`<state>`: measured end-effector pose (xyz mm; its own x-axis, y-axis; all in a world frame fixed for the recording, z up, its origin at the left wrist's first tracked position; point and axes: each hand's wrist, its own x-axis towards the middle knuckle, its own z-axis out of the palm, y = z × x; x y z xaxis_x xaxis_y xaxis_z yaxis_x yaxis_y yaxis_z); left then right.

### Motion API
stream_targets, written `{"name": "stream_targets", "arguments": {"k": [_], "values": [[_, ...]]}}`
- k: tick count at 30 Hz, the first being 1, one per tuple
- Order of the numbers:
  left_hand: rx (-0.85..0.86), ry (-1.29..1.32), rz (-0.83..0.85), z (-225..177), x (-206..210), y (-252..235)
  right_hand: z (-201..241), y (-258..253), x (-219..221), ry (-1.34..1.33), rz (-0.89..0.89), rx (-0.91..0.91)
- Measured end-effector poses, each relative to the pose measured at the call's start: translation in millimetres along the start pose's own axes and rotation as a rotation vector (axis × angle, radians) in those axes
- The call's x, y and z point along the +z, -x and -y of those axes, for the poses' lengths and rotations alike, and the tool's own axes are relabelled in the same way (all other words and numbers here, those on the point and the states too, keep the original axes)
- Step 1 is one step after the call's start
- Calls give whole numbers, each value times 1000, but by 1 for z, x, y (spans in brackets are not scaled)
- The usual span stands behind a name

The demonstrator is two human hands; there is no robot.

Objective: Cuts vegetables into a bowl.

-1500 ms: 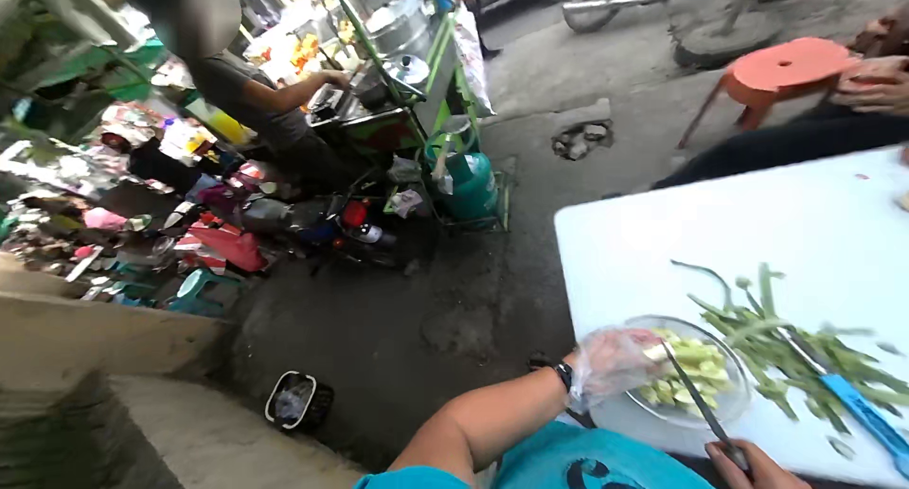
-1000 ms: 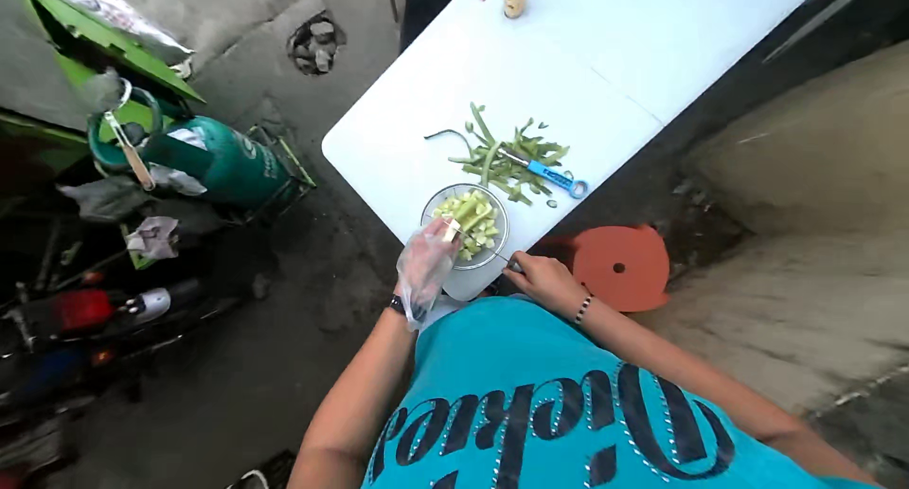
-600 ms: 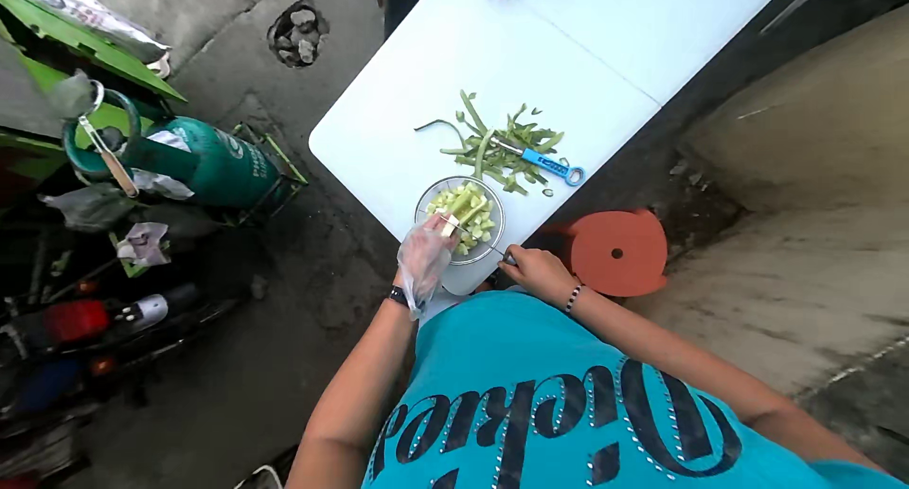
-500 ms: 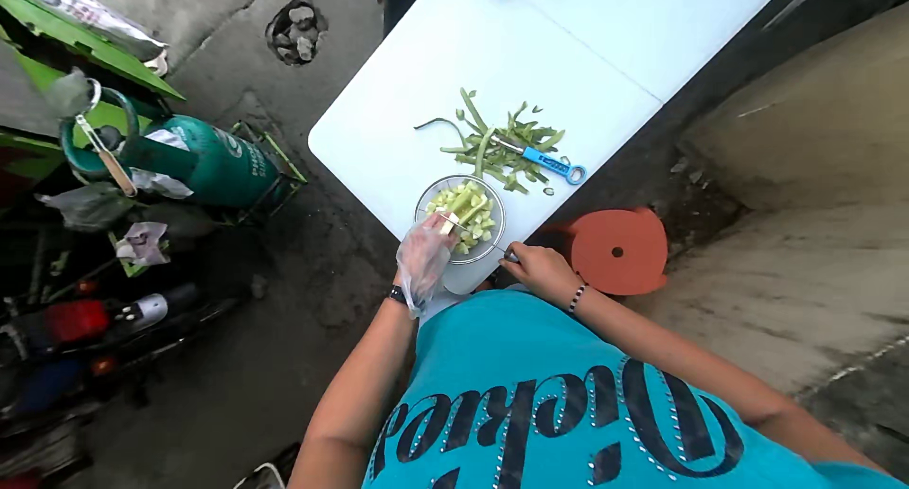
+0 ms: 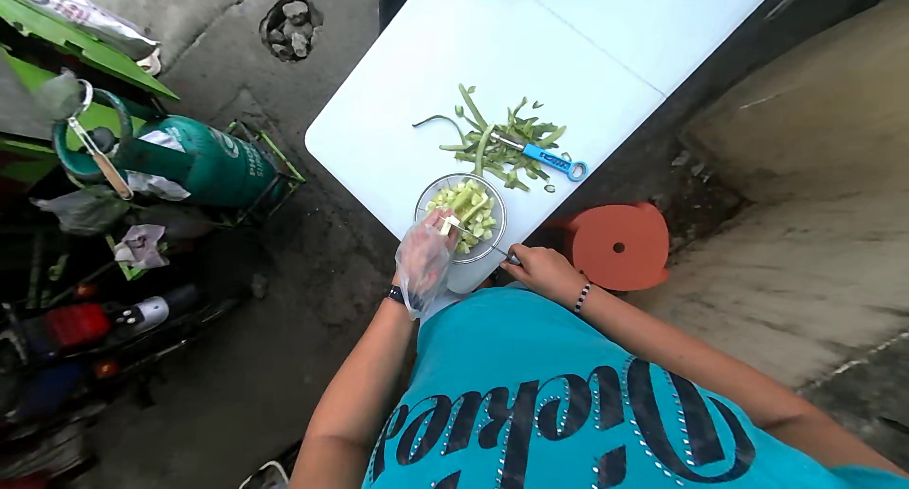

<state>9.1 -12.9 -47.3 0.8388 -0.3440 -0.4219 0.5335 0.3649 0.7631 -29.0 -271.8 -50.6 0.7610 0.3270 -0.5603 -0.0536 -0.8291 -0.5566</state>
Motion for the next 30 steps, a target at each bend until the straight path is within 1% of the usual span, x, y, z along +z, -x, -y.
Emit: {"name": "stream_targets", "arguments": {"k": [6,13,18,24,26,30], "values": [[-1,-74,-5,6,-9,-4,4,-7,1,-10,73,59],[-8,-91,19,3,-13,-5,7,-13,5,4,107,69],[-23,-17,-62,5,-14,-5,15,-9,-1,107,10,90],[-1,37,-109,-5,-9,2,12,2,-6,-21,-28,9],[2,5,-125,-5,-9,3,11,5,-6,-27,-36,-12],[14,-160,-149,-4,-7,4,9,7,-6,-10,-62,-53]]}}
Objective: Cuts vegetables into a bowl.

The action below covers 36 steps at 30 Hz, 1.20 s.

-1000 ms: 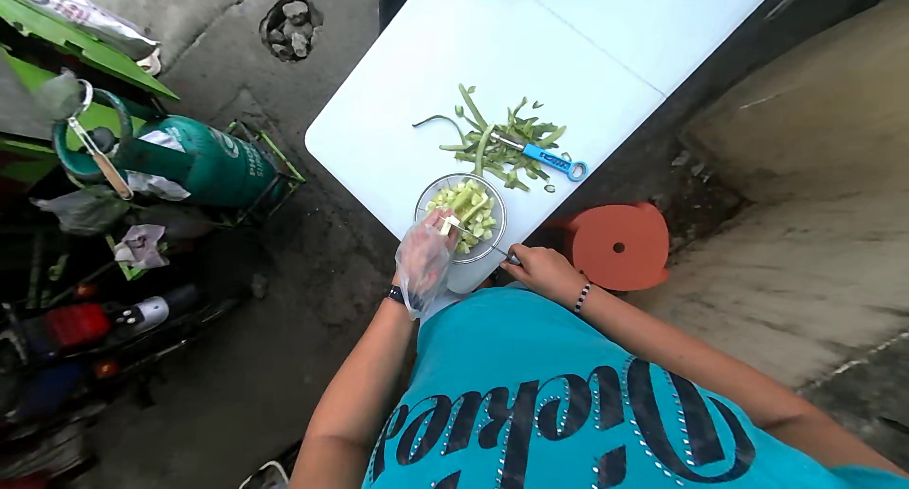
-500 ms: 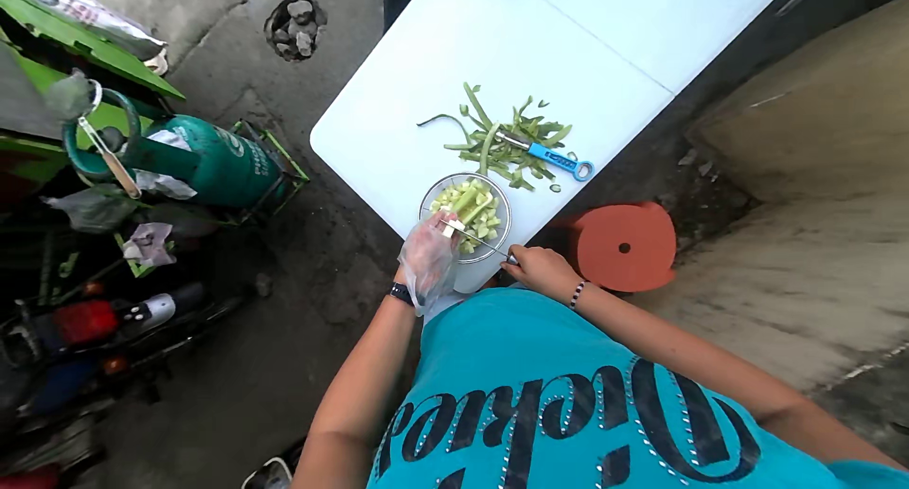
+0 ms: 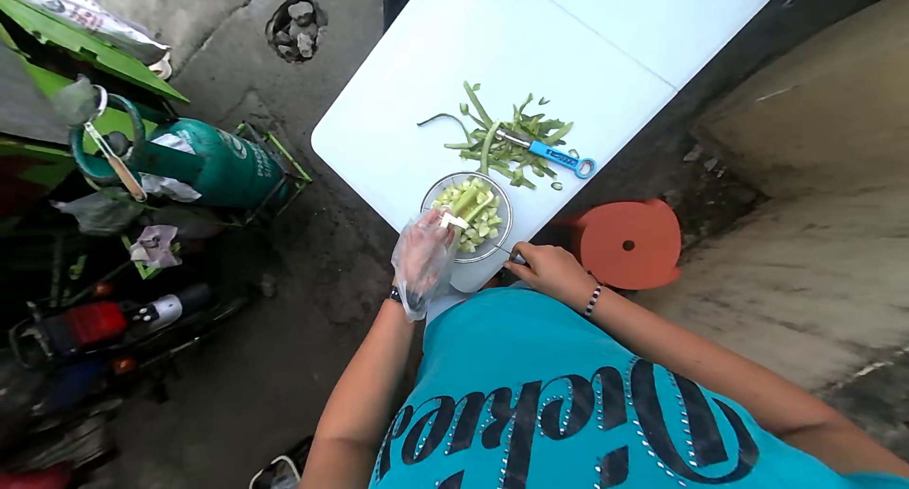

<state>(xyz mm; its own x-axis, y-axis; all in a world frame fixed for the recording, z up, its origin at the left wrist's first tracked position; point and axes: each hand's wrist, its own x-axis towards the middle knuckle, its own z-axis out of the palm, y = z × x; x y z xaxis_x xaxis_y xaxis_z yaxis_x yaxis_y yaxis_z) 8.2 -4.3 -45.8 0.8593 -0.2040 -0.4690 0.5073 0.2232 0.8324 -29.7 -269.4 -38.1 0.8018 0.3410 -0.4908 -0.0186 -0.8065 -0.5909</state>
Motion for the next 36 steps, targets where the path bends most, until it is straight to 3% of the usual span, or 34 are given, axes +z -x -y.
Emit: {"name": "stream_targets", "arguments": {"k": [12,18,21,31,36], "values": [[-27,-289,-13,2,1,-5,0,-10,2,42,136,110],[-98,-408,-91,0,5,-7,0,-13,7,80,104,138],[-78,-321,-77,1,2,-4,1,-8,4,80,42,133],[-85,-191,-56,-2,4,-7,-2,-1,2,6,66,37],[-77,-445,-40,4,-3,-10,-3,-1,1,1,74,39]]}}
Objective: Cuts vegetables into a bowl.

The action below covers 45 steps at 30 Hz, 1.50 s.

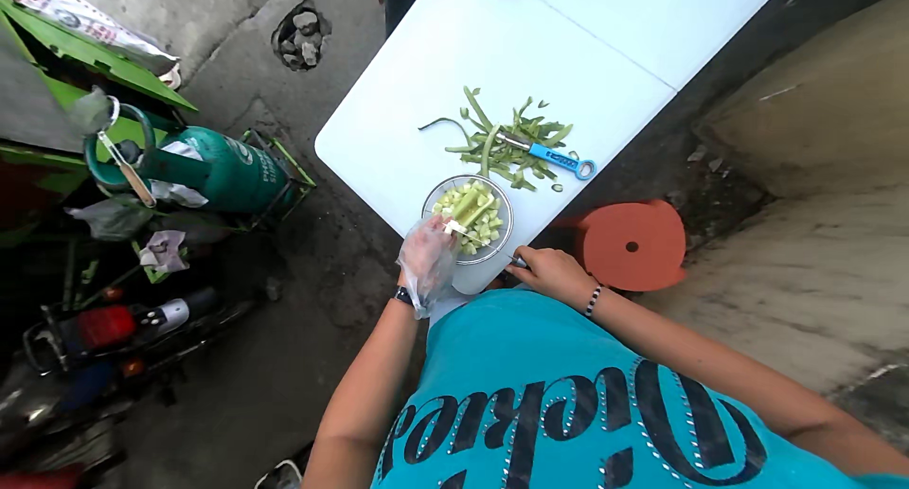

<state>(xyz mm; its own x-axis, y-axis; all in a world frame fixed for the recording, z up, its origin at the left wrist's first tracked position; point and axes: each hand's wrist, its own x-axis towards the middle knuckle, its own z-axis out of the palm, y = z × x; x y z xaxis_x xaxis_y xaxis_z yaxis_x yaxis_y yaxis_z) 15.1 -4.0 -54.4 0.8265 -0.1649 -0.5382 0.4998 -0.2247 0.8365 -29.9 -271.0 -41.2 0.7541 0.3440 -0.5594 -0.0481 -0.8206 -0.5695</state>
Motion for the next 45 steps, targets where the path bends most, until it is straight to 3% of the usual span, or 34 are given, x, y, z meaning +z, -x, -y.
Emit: {"name": "stream_targets", "arguments": {"k": [13,18,22,27,31,38,45], "values": [[-44,283,-11,-4,7,-1,3,-12,4,33,99,69],[-7,125,21,-8,7,-2,6,-14,5,33,124,103],[59,-238,-72,-10,9,-3,0,-7,3,-45,80,103],[169,-147,-184,-25,0,-15,-3,7,-5,-7,-38,162],[195,-403,-104,-33,-7,-28,3,13,-11,83,-150,184],[283,-560,-43,-33,10,-15,9,17,-21,173,-229,202],[491,-676,-27,-30,29,-32,19,24,-25,204,-230,209]]}}
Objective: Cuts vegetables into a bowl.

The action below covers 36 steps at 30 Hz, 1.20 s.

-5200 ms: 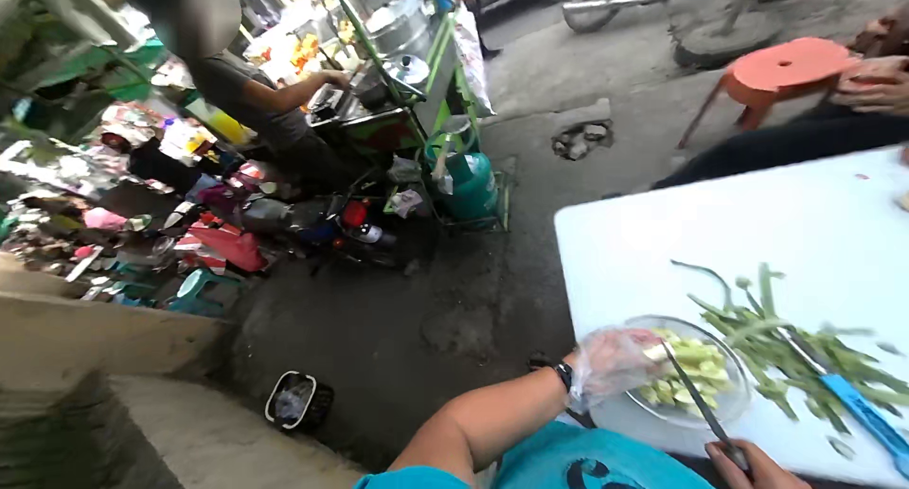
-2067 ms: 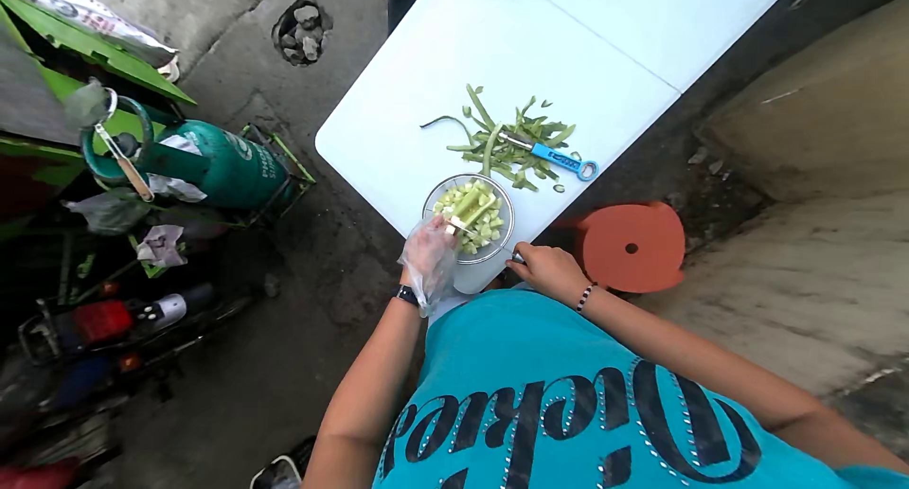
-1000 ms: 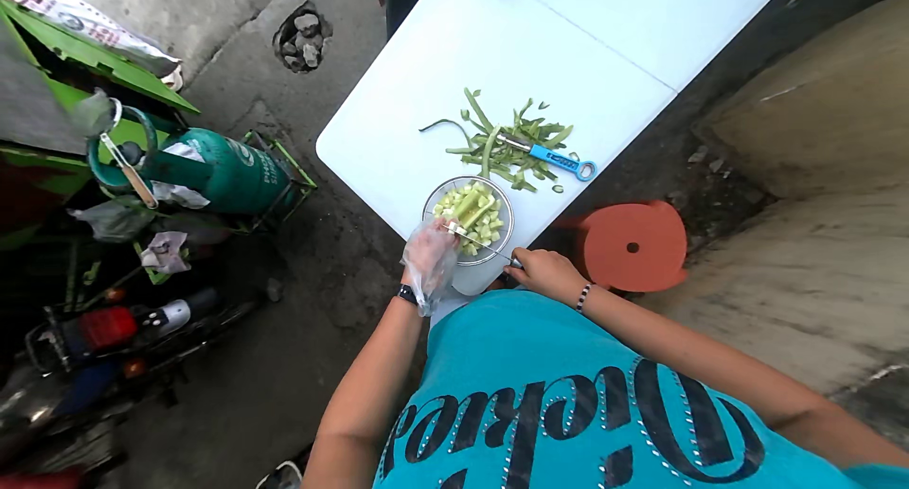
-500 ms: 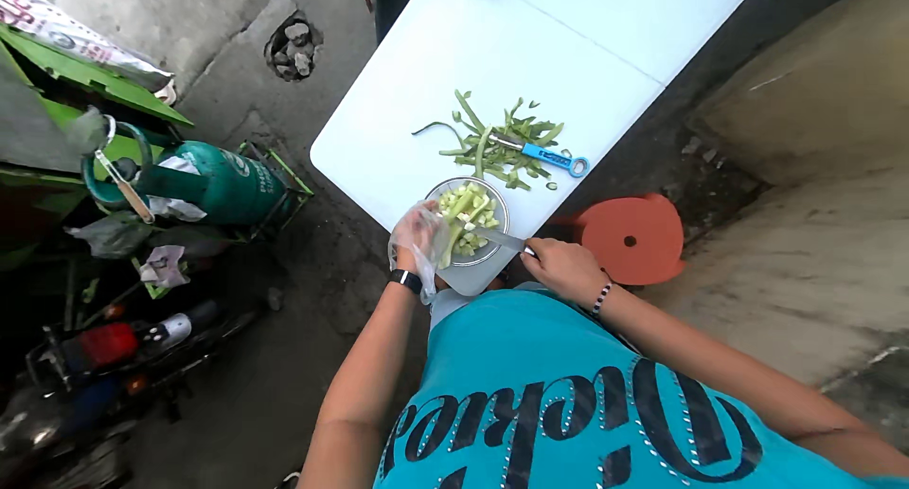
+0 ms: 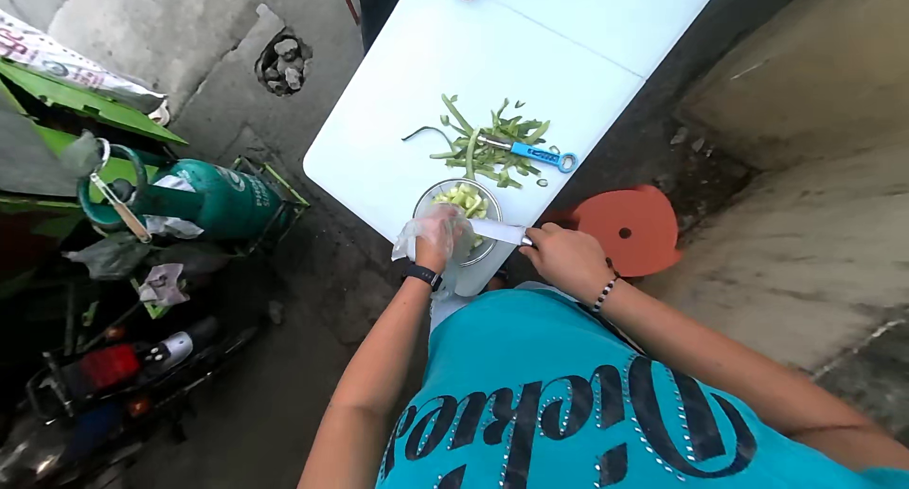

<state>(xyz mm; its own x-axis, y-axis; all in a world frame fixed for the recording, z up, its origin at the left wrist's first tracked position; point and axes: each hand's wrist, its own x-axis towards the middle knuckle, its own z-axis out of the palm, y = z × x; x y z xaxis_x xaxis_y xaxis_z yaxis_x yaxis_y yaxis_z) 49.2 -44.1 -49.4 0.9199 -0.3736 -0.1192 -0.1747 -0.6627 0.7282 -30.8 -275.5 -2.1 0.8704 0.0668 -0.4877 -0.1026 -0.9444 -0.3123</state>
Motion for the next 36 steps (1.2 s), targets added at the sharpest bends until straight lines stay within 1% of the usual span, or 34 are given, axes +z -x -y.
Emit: {"name": "stream_targets", "arguments": {"k": [2,5,7,9,10,12,14,17,18,21,24,28,36], "values": [[-4,-143,7,1,-1,-9,-1,3,0,1,6,0],[-126,-285,55,3,-9,-18,-6,8,0,-13,38,23],[-171,-257,-11,10,-13,-26,-11,11,3,-24,60,48],[-158,-163,-99,16,-18,-30,-15,14,5,-40,63,65],[-161,-110,-108,18,-20,-30,-17,16,6,-52,64,72],[-164,-30,-73,24,-21,-32,-21,19,9,-72,70,83],[-178,-43,-5,27,-18,-35,-23,20,12,-95,83,95],[-219,-263,150,20,-11,-43,-25,21,15,-118,94,107],[-226,-319,169,18,-7,-47,-25,22,16,-119,95,109],[-266,-431,182,5,-4,-53,-25,23,19,-127,96,124],[-352,-486,226,-6,-3,-55,-25,24,20,-146,96,142],[-309,-479,224,1,2,-56,-27,25,25,-165,90,141],[-342,-507,229,2,5,-60,-30,24,28,-155,99,135]]}}
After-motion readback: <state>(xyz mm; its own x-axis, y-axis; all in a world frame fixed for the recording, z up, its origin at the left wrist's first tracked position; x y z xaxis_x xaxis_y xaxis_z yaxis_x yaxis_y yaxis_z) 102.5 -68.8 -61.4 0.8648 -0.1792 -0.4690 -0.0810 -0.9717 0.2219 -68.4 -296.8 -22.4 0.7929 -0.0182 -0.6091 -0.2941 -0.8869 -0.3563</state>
